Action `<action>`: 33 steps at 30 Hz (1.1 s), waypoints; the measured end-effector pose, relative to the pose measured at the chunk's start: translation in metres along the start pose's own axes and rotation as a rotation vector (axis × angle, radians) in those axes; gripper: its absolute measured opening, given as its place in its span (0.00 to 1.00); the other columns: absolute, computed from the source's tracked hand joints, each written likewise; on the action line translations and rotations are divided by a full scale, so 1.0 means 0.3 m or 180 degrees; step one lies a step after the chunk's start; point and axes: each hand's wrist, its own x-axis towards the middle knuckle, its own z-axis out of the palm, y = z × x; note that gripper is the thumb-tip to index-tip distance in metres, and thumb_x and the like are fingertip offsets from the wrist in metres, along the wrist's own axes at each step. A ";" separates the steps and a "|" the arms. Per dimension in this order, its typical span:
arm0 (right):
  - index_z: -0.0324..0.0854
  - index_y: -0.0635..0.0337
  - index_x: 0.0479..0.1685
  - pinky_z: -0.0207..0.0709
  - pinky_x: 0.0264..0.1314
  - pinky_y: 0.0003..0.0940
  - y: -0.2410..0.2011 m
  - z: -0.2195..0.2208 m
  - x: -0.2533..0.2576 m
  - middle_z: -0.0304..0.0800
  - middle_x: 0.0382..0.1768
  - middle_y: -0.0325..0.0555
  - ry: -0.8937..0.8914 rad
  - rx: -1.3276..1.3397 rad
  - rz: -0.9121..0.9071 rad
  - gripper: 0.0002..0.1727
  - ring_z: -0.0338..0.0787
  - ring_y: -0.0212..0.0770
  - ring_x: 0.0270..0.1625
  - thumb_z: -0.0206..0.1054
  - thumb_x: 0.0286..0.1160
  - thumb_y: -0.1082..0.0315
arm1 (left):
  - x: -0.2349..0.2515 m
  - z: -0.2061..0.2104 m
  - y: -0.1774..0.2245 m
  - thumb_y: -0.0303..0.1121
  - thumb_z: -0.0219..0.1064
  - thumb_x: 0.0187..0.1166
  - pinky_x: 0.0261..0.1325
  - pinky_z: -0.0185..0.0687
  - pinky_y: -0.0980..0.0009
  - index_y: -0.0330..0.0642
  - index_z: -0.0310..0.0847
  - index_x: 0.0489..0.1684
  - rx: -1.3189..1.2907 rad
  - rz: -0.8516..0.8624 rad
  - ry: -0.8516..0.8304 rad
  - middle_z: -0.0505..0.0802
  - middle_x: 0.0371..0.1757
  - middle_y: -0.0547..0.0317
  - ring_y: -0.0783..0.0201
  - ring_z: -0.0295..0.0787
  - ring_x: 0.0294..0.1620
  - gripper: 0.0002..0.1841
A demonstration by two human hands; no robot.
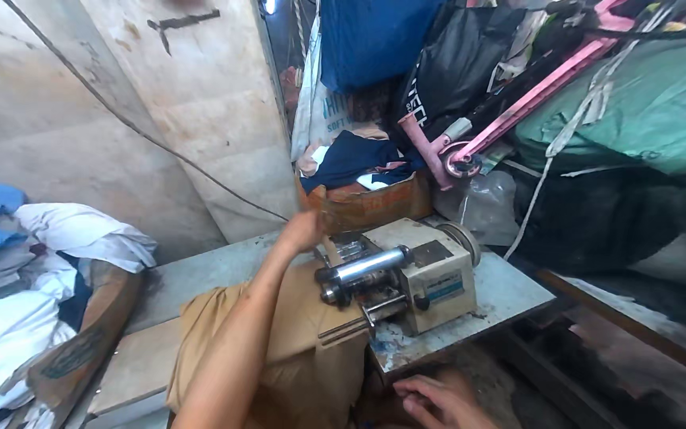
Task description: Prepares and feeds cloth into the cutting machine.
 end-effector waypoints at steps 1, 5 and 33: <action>0.86 0.62 0.66 0.86 0.69 0.42 -0.015 -0.031 0.007 0.93 0.59 0.52 0.0058 -0.0180 -0.0180 0.18 0.94 0.42 0.58 0.64 0.87 0.61 | -0.023 -0.057 0.004 0.34 0.61 0.87 0.55 0.85 0.39 0.32 0.83 0.55 -0.0064 0.0019 0.0410 0.92 0.43 0.39 0.42 0.92 0.47 0.13; 0.90 0.52 0.59 0.89 0.59 0.31 -0.165 -0.146 0.099 0.95 0.52 0.39 0.0787 -0.0902 -0.1379 0.16 0.93 0.29 0.53 0.62 0.88 0.55 | -0.220 -0.216 0.111 0.37 0.65 0.86 0.44 0.90 0.58 0.38 0.84 0.47 -0.0308 0.0855 0.1484 0.92 0.36 0.55 0.61 0.91 0.36 0.10; 0.87 0.48 0.63 0.84 0.52 0.49 -0.598 -0.385 0.630 0.94 0.46 0.44 0.0468 -0.3255 -0.2155 0.21 0.92 0.48 0.51 0.52 0.91 0.50 | -0.323 0.164 0.051 0.42 0.35 0.96 0.67 0.86 0.60 0.30 0.79 0.67 -0.3231 0.1042 0.1270 0.94 0.56 0.51 0.62 0.91 0.57 0.29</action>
